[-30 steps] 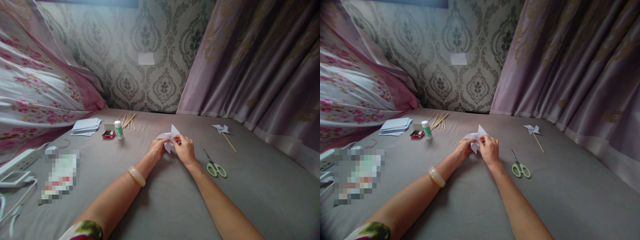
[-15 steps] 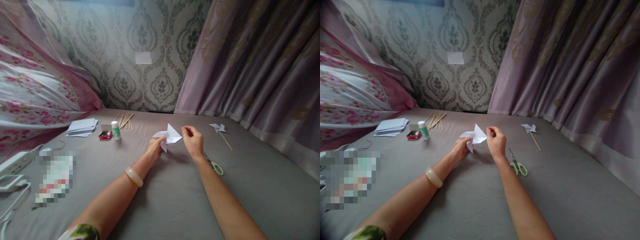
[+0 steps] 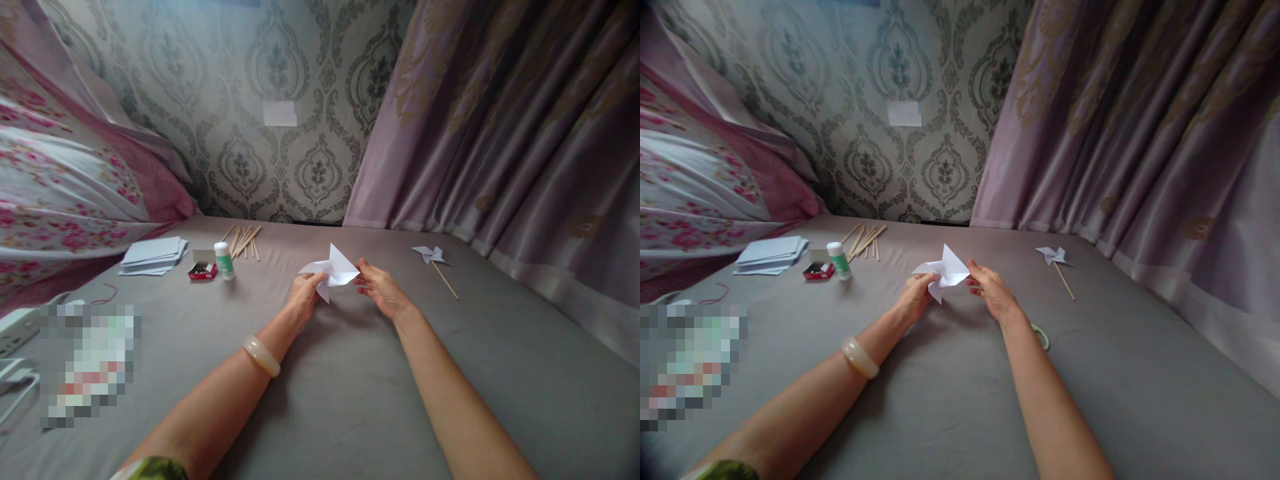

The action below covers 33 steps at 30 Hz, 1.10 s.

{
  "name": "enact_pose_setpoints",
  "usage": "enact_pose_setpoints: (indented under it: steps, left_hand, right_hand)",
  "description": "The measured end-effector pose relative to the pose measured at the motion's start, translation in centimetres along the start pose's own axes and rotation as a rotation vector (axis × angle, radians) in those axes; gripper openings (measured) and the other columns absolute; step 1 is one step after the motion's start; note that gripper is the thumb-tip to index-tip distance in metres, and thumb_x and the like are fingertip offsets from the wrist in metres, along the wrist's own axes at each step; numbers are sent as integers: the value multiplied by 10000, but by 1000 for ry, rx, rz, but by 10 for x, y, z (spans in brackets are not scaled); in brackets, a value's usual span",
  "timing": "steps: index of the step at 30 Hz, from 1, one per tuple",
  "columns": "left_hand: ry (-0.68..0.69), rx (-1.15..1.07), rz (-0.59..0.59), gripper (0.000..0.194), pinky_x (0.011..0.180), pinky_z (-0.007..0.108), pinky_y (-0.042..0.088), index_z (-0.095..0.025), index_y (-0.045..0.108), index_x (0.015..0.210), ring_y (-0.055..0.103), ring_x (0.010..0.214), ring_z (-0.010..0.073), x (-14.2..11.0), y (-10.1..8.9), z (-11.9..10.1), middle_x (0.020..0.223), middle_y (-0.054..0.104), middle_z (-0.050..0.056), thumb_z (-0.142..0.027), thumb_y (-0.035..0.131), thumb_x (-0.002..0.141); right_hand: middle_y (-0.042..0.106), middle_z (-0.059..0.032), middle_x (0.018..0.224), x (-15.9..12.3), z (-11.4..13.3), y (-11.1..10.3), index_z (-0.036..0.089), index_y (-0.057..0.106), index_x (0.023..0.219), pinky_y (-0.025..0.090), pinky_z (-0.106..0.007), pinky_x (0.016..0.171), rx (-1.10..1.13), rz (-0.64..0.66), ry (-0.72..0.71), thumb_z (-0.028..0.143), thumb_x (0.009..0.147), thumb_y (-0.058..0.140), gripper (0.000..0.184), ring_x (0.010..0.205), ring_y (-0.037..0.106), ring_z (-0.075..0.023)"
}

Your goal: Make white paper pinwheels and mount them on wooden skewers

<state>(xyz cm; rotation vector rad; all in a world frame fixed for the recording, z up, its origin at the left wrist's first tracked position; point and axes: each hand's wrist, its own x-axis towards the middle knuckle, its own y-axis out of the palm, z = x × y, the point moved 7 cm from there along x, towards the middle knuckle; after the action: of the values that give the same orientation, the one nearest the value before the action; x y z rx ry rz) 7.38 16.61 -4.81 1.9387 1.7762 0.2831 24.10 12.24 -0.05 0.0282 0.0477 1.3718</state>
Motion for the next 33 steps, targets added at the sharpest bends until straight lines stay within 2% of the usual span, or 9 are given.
enact_pose_setpoints:
  steps: [3,7,13,19,28,33]
  left_hand:
    - [21,7,2,173,531,235,416,-108,653,684,568,536,127,-1,0,-1,606,644,32,-193,695,540]
    - [35,23,25,159,519,232,394,-113,658,668,549,519,121,-6,4,-4,594,639,27,-198,701,541]
    - [37,41,42,176,517,233,396,-113,654,654,549,516,123,-10,9,-2,578,633,26,-215,719,525]
    - [37,58,54,155,501,230,386,-113,660,647,534,495,117,-9,8,1,558,626,27,-211,715,540]
    - [4,46,83,156,489,232,392,-111,658,646,542,480,120,-11,13,3,546,622,28,-197,738,543]
    - [-17,37,52,134,460,228,364,-110,647,621,520,447,110,-9,9,5,522,615,22,-179,732,544]
  right_hand:
    - [732,-94,844,-4,-12,26,169,704,768,492,-275,596,104,58,84,538,609,744,403,705,643,-185]
    - [729,-52,779,-8,-25,44,180,690,737,464,-251,537,185,4,137,362,528,784,293,599,602,-144]
    - [716,-8,705,-8,-34,40,182,688,719,402,-226,493,220,-139,146,280,485,766,266,540,559,-108]
    - [701,13,668,-7,-37,37,176,696,723,381,-219,486,223,-215,131,262,476,748,266,532,536,-99]
    - [681,26,632,-6,-40,34,193,675,693,371,-236,487,195,-266,110,259,516,720,194,555,547,-125]
    - [691,17,668,-7,-42,38,195,675,704,388,-236,505,198,-228,130,260,525,744,202,547,551,-117]
